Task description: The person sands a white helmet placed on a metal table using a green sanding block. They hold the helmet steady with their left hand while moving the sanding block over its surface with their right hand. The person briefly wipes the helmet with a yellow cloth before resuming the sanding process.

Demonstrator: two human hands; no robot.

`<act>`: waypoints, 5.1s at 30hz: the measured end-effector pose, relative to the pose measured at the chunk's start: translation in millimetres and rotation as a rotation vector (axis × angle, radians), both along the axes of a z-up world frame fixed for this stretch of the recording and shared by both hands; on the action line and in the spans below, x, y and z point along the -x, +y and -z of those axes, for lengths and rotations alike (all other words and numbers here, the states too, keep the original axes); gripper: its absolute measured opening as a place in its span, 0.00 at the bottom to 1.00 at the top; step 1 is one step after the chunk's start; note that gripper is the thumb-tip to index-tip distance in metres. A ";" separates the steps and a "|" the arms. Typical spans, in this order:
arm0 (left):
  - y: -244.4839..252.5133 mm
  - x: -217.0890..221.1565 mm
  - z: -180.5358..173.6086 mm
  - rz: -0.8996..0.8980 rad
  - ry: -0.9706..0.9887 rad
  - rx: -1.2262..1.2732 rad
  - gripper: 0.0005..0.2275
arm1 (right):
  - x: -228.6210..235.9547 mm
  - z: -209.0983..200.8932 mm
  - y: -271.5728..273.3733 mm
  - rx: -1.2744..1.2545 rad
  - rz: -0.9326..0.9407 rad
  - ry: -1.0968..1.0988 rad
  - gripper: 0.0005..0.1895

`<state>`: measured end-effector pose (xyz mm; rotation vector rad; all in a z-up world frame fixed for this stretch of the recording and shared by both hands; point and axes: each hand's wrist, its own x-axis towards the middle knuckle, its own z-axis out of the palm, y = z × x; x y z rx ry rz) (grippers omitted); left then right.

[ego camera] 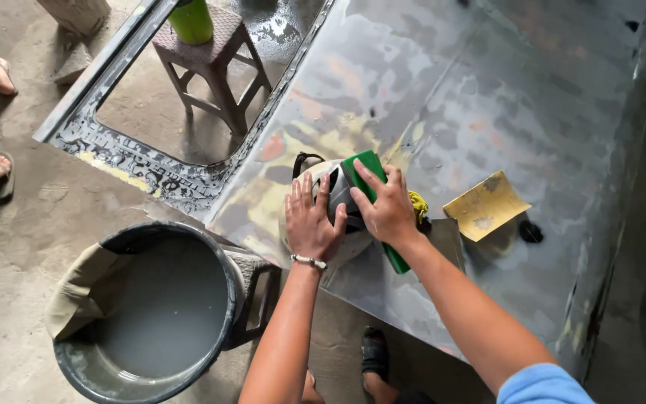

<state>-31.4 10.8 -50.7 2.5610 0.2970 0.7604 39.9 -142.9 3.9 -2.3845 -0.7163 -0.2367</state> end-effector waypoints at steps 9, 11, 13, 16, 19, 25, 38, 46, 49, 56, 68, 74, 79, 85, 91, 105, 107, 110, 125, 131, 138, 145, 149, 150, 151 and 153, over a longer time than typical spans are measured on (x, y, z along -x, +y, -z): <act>-9.5 1.4 -9.3 -0.060 0.079 0.046 0.29 | 4.0 -31.7 28.6 0.213 0.109 0.106 0.30; -9.8 -4.7 -5.3 -0.061 0.055 0.042 0.30 | -39.3 -4.9 22.7 0.162 0.156 0.105 0.29; -10.3 -1.7 -2.0 -0.065 0.058 0.040 0.30 | -59.7 -2.0 26.0 0.116 0.196 0.129 0.28; -12.2 8.5 -4.9 -0.050 0.048 0.086 0.28 | -35.1 -21.0 34.5 0.160 0.411 0.297 0.28; -11.2 -0.6 -5.5 -0.054 0.057 0.075 0.27 | -12.5 -12.8 31.4 0.280 0.316 0.148 0.31; -21.2 12.1 4.1 -0.049 0.069 0.043 0.25 | -46.3 3.2 15.9 0.271 0.403 0.428 0.28; -14.6 -24.8 9.2 -0.031 0.012 0.017 0.23 | -32.4 1.6 28.3 0.302 0.170 0.082 0.30; -16.8 -22.3 6.5 -0.023 0.017 0.031 0.23 | -8.7 -24.1 42.4 0.358 0.117 -0.003 0.29; -18.0 -22.7 10.1 -0.037 0.069 -0.013 0.22 | -50.9 -26.8 50.3 0.264 0.066 0.029 0.26; -15.9 -21.9 14.4 -0.040 0.019 0.008 0.20 | -52.3 -16.3 43.9 0.423 -0.072 0.029 0.26; -25.3 -14.2 17.4 -0.051 0.000 0.017 0.19 | -91.5 -10.8 56.4 0.404 0.005 0.306 0.27; -18.5 -26.7 7.8 -0.078 -0.100 -0.012 0.19 | -75.4 -8.0 49.0 0.419 -0.090 0.101 0.26; -25.5 -14.1 3.1 -0.072 -0.057 -0.006 0.18 | -119.2 5.9 55.6 0.516 0.054 0.387 0.26; -24.8 -10.1 -10.1 0.027 -0.023 0.041 0.19 | -92.0 -32.3 22.2 0.685 -0.058 0.228 0.26; -26.2 -6.5 -19.6 0.044 -0.017 0.074 0.20 | -68.2 -26.2 22.1 0.480 -0.191 0.019 0.27; -16.2 -12.9 -18.6 0.075 -0.089 0.090 0.23 | -85.3 -24.4 46.9 0.461 0.054 0.241 0.25; -23.7 -9.4 -13.8 0.089 -0.086 0.111 0.21 | -59.0 -32.4 36.6 0.488 -0.027 0.146 0.26; -24.2 -16.8 -6.6 0.085 -0.077 0.102 0.17 | -82.3 -30.5 38.8 0.512 -0.066 0.139 0.27; -27.1 -25.4 4.0 0.049 -0.013 0.070 0.14 | -24.1 -25.5 26.7 0.302 0.213 0.090 0.26; -24.6 -10.9 -19.2 0.101 0.077 0.091 0.23 | -38.0 -12.6 21.0 0.215 0.302 0.172 0.27; -18.2 -24.1 -12.2 0.105 0.050 0.126 0.22 | -20.6 -7.8 15.2 0.187 0.283 0.090 0.29; -16.1 -29.7 -18.3 0.099 0.046 0.120 0.22 | -13.1 -9.9 15.8 0.053 0.421 0.064 0.27; -21.9 -16.0 -16.5 0.104 0.087 0.100 0.22 | -36.4 2.7 -0.6 0.167 0.415 0.132 0.26; -19.4 -20.9 -18.7 0.099 0.075 0.089 0.22 | -56.1 5.8 -1.8 0.158 0.499 0.176 0.24; -19.2 -17.8 -15.3 0.108 0.073 0.083 0.22 | -35.2 7.1 -2.1 0.151 0.509 0.175 0.24; -14.8 -37.8 -10.4 0.080 0.042 0.091 0.23 | -19.0 5.7 3.1 0.113 0.523 0.040 0.26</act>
